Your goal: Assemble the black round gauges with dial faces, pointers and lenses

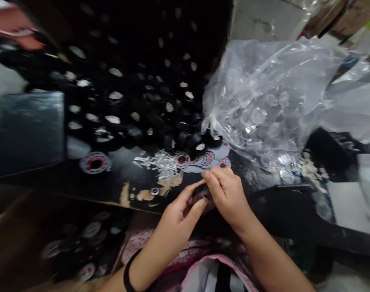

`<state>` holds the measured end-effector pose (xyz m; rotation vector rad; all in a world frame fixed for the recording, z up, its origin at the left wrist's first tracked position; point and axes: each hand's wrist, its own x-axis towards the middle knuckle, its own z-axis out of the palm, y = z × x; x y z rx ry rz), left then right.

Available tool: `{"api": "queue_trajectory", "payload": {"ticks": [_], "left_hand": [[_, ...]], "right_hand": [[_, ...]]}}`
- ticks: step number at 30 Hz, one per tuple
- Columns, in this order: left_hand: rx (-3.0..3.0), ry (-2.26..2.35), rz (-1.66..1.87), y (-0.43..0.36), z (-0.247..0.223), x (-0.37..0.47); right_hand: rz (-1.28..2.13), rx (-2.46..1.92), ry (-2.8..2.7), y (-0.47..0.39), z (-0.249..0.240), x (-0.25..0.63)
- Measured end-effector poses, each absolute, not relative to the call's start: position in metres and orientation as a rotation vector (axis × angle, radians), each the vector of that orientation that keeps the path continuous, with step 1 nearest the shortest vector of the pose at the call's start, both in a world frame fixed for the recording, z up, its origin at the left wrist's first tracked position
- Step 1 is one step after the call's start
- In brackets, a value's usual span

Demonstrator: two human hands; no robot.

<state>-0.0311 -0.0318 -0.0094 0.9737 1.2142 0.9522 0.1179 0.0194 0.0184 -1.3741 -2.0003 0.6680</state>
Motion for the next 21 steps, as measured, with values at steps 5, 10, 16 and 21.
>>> {"api": "queue_trajectory", "payload": {"ticks": [5, 10, 16, 21], "left_hand": [[0.872, 1.698, 0.907, -0.097, -0.034, -0.124], [1.351, 2.109, 1.032, -0.097, -0.031, -0.166], [1.91, 1.889, 1.063, 0.03, -0.014, -0.133], [2.017, 1.893, 1.075, 0.087, -0.026, -0.139]], "right_hand": [[0.914, -1.306, -1.982, 0.02, 0.018, 0.122], [0.937, -1.223, -2.111, 0.021, 0.022, 0.106], [0.925, -1.226, -2.151, 0.016, 0.031, 0.104], [0.992, -1.338, -2.084, 0.008, 0.025, 0.118]]}}
